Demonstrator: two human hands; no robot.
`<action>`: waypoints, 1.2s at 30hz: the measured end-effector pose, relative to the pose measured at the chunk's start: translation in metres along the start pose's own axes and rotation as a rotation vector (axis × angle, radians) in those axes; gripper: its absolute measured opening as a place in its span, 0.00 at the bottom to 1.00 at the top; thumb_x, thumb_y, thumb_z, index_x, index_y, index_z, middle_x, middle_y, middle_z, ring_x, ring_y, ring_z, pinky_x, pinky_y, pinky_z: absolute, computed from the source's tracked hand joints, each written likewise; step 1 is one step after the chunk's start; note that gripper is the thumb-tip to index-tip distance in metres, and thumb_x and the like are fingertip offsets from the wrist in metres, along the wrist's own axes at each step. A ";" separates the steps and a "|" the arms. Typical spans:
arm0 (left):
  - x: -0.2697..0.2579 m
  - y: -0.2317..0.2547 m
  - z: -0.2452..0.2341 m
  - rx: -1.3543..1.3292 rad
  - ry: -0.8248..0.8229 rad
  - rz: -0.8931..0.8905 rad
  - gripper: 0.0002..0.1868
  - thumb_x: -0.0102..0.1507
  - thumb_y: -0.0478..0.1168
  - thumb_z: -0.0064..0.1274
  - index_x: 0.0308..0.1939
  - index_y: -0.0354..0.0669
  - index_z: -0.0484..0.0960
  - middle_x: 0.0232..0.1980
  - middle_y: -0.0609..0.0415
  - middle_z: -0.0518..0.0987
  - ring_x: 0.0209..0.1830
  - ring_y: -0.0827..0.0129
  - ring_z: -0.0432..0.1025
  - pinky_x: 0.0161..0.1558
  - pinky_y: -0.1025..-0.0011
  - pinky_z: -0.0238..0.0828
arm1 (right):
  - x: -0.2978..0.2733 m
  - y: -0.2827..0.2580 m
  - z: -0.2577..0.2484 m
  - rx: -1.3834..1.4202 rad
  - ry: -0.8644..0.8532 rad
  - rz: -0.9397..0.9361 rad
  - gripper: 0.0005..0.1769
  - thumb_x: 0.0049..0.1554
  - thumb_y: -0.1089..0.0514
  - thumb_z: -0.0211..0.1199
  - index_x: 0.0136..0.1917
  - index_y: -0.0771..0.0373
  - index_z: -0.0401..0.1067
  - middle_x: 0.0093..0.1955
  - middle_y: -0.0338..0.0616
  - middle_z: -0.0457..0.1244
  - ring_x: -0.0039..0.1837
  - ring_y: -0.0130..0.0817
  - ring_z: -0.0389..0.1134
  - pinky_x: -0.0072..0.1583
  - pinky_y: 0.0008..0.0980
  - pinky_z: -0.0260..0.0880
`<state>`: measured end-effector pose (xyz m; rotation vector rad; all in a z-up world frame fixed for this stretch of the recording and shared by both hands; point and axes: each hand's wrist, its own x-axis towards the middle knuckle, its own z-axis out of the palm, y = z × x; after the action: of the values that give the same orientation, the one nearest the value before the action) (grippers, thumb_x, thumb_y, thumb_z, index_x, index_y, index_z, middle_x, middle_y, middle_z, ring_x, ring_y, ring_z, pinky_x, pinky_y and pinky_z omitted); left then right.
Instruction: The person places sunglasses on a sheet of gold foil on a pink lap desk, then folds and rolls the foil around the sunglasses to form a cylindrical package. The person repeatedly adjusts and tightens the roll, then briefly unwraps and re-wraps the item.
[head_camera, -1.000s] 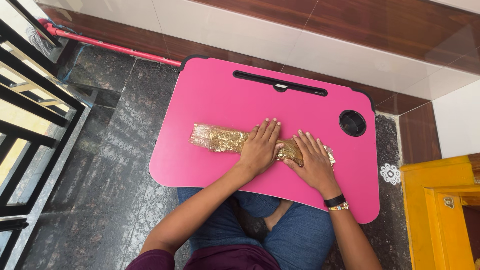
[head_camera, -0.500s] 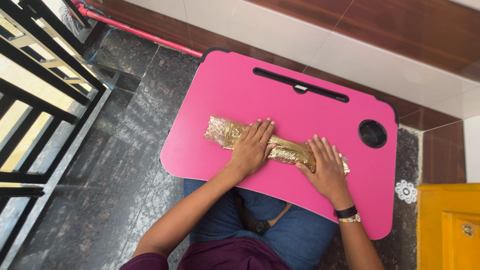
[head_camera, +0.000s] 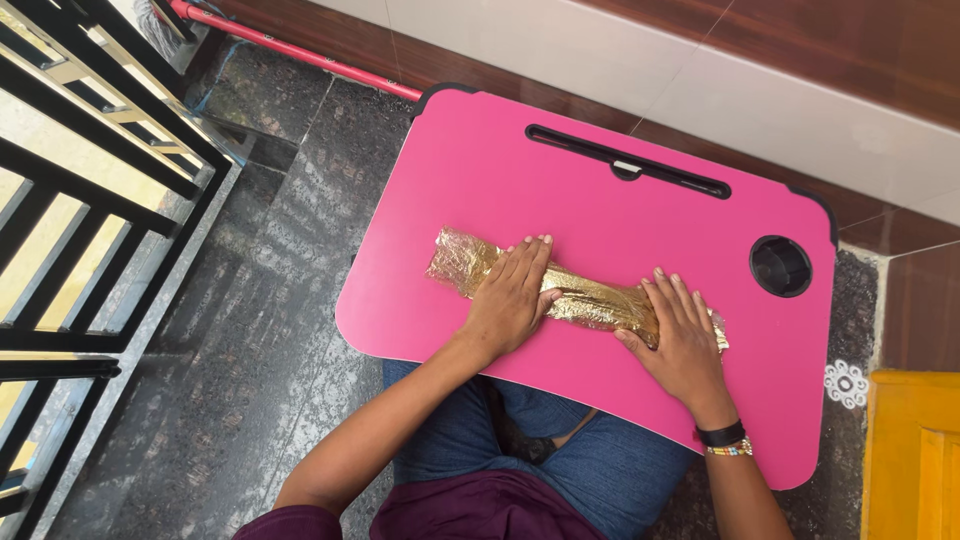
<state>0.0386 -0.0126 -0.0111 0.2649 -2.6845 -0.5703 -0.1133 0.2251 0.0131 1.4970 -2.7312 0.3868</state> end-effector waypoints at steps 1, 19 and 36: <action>0.000 -0.001 0.002 0.005 -0.005 -0.003 0.38 0.74 0.57 0.34 0.77 0.29 0.55 0.76 0.37 0.63 0.79 0.50 0.56 0.78 0.54 0.47 | -0.001 0.000 0.001 0.009 0.006 0.001 0.48 0.56 0.28 0.56 0.78 0.60 0.58 0.81 0.52 0.51 0.83 0.47 0.45 0.80 0.53 0.40; -0.007 -0.008 0.008 -0.017 -0.041 -0.028 0.37 0.74 0.57 0.32 0.77 0.30 0.56 0.78 0.38 0.61 0.81 0.52 0.53 0.79 0.56 0.45 | -0.002 0.005 -0.002 0.309 -0.177 -0.003 0.62 0.56 0.16 0.28 0.83 0.66 0.37 0.86 0.57 0.37 0.86 0.52 0.30 0.80 0.55 0.23; -0.010 -0.012 0.006 -0.030 -0.069 -0.047 0.37 0.74 0.56 0.32 0.77 0.30 0.55 0.79 0.38 0.59 0.81 0.52 0.52 0.79 0.56 0.43 | 0.040 -0.105 -0.013 0.023 -0.035 -0.164 0.52 0.65 0.27 0.34 0.82 0.71 0.37 0.86 0.62 0.32 0.86 0.52 0.27 0.80 0.60 0.19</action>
<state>0.0462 -0.0187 -0.0244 0.3064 -2.7401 -0.6450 -0.0494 0.1410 0.0531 1.7335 -2.6118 0.3930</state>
